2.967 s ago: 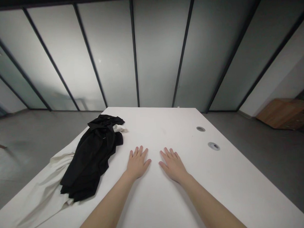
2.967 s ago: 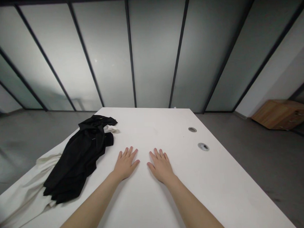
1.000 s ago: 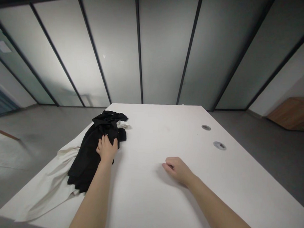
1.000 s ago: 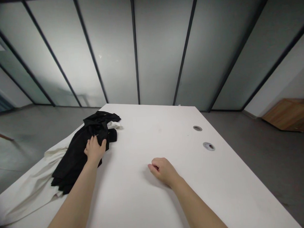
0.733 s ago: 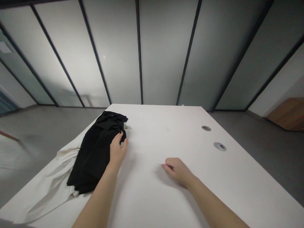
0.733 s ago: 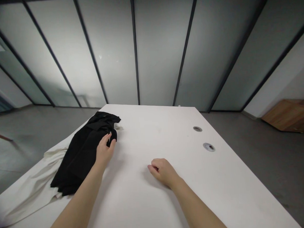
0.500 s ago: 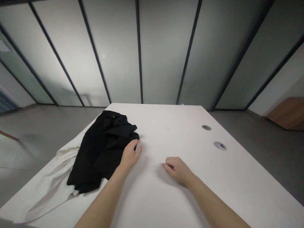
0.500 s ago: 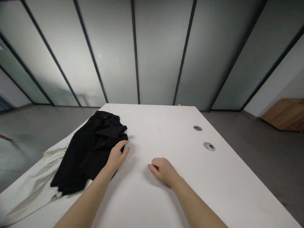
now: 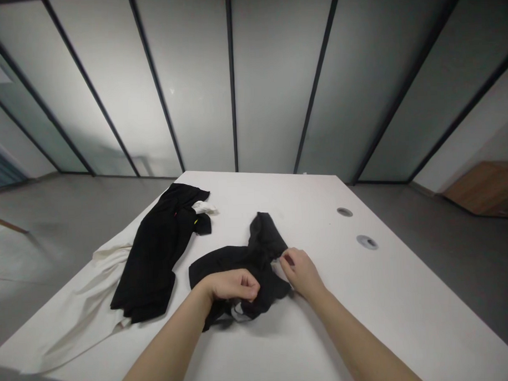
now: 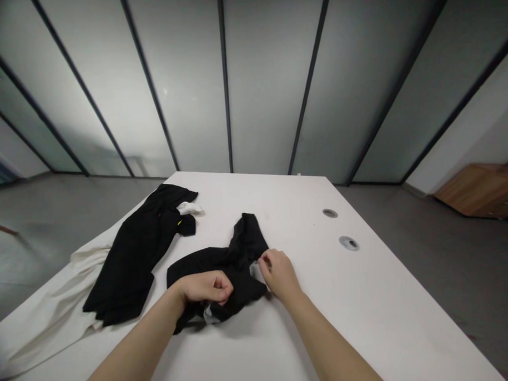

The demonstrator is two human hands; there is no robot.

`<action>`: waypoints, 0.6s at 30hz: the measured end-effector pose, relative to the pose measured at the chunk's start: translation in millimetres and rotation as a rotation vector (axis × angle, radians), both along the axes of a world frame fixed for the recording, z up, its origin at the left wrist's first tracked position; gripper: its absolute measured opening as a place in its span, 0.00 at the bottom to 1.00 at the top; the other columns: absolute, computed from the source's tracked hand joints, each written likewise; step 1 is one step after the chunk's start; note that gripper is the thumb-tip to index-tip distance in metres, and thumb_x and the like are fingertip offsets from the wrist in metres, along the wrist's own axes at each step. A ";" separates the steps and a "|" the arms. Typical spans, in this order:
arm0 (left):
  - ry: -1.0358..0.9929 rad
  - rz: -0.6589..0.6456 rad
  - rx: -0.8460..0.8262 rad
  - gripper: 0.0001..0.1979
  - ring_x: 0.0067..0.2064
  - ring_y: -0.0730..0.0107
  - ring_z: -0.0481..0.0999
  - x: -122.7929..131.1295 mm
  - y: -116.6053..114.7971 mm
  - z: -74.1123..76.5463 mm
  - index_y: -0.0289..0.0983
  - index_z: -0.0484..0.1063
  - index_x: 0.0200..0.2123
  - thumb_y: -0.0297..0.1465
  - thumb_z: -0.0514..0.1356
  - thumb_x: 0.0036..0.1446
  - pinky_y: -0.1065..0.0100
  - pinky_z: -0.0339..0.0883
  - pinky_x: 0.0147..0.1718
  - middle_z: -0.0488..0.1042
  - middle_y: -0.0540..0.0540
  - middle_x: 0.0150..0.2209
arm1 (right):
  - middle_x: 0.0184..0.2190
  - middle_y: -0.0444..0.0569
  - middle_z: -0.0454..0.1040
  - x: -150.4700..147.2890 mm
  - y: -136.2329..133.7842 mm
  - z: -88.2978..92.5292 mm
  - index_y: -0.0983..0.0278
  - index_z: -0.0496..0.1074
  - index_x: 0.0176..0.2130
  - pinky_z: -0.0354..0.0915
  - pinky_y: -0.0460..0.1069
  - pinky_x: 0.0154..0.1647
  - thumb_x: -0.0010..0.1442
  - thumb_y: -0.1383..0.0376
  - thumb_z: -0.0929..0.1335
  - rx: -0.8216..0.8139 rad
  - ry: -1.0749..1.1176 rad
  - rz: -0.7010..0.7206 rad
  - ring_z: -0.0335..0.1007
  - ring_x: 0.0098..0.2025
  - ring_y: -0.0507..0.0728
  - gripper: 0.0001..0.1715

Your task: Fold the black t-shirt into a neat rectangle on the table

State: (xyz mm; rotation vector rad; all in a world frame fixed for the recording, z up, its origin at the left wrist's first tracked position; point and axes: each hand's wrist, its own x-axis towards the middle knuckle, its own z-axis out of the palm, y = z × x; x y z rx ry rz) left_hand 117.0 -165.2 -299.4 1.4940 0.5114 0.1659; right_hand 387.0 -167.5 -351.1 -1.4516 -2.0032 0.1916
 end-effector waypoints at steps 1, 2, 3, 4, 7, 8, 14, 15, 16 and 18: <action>0.048 0.023 0.038 0.33 0.25 0.75 0.55 -0.5 0.4 1.4 0.38 0.68 0.25 0.64 0.68 0.49 0.69 0.47 0.24 0.61 0.54 0.22 | 0.39 0.52 0.77 1.1 1.0 -2.6 0.61 0.74 0.41 0.64 0.54 0.47 0.70 0.60 0.64 0.012 -0.003 -0.025 0.71 0.43 0.62 0.10; 0.106 0.081 0.086 0.32 0.24 0.75 0.56 -0.6 1.1 2.1 0.38 0.69 0.29 0.63 0.66 0.51 0.70 0.48 0.24 0.61 0.55 0.23 | 0.44 0.54 0.78 1.7 1.7 -5.5 0.62 0.74 0.47 0.64 0.55 0.50 0.69 0.60 0.65 0.023 -0.019 -0.058 0.72 0.46 0.63 0.12; 0.171 0.173 0.141 0.30 0.24 0.74 0.57 -0.6 2.0 2.2 0.39 0.70 0.33 0.62 0.65 0.54 0.70 0.49 0.23 0.62 0.55 0.23 | 0.48 0.56 0.77 1.9 2.1 -8.5 0.63 0.74 0.54 0.65 0.57 0.52 0.68 0.59 0.66 0.029 -0.048 -0.098 0.71 0.49 0.65 0.18; 0.236 0.289 0.208 0.29 0.24 0.73 0.59 -0.3 2.9 1.6 0.39 0.71 0.38 0.60 0.64 0.56 0.70 0.51 0.23 0.62 0.56 0.23 | 0.51 0.59 0.76 1.6 2.3 -11.7 0.64 0.71 0.60 0.65 0.59 0.54 0.67 0.58 0.67 0.027 -0.085 -0.143 0.71 0.51 0.67 0.25; 0.397 0.559 0.472 0.31 0.27 0.66 0.70 1.6 3.5 -1.6 0.40 0.69 0.56 0.54 0.65 0.59 0.68 0.58 0.26 0.69 0.55 0.25 | 0.57 0.63 0.74 -0.7 2.6 -19.9 0.66 0.59 0.72 0.64 0.63 0.56 0.65 0.57 0.69 -0.026 -0.189 -0.243 0.68 0.57 0.72 0.42; 0.443 0.570 0.573 0.33 0.29 0.64 0.74 2.9 2.6 -2.4 0.41 0.68 0.60 0.52 0.66 0.58 0.68 0.60 0.28 0.71 0.54 0.27 | 0.59 0.63 0.73 -1.4 2.7 -21.8 0.65 0.57 0.74 0.64 0.64 0.58 0.66 0.57 0.68 -0.049 -0.210 -0.256 0.67 0.60 0.74 0.43; 0.610 0.331 0.940 0.24 0.43 0.52 0.80 18.2 -9.5 -4.0 0.44 0.78 0.51 0.51 0.68 0.58 0.62 0.66 0.39 0.80 0.44 0.41 | 0.64 0.55 0.74 -2.0 2.4 -20.8 0.60 0.67 0.69 0.59 0.66 0.64 0.70 0.59 0.65 -0.143 -0.244 -0.214 0.54 0.73 0.76 0.31; 0.593 0.307 0.972 0.19 0.45 0.52 0.79 21.0 -10.8 -4.6 0.43 0.78 0.48 0.48 0.67 0.60 0.62 0.67 0.41 0.80 0.43 0.41 | 0.63 0.55 0.75 -1.2 2.4 -18.2 0.60 0.69 0.68 0.59 0.66 0.65 0.71 0.59 0.64 -0.144 -0.230 -0.221 0.55 0.72 0.75 0.29; 0.562 0.282 0.993 0.15 0.45 0.52 0.79 23.4 -11.5 -5.3 0.42 0.78 0.44 0.46 0.66 0.62 0.62 0.67 0.43 0.80 0.43 0.41 | 0.62 0.55 0.76 -0.1 2.8 -15.2 0.60 0.71 0.66 0.59 0.66 0.64 0.72 0.59 0.63 -0.143 -0.212 -0.227 0.58 0.71 0.74 0.27; 0.461 0.229 0.989 0.09 0.43 0.57 0.77 26.8 -11.9 -6.0 0.40 0.77 0.35 0.40 0.65 0.63 0.61 0.66 0.46 0.78 0.46 0.35 | 0.58 0.55 0.78 3.1 4.1 -8.2 0.60 0.75 0.60 0.61 0.63 0.63 0.72 0.62 0.61 -0.142 -0.171 -0.218 0.66 0.66 0.70 0.23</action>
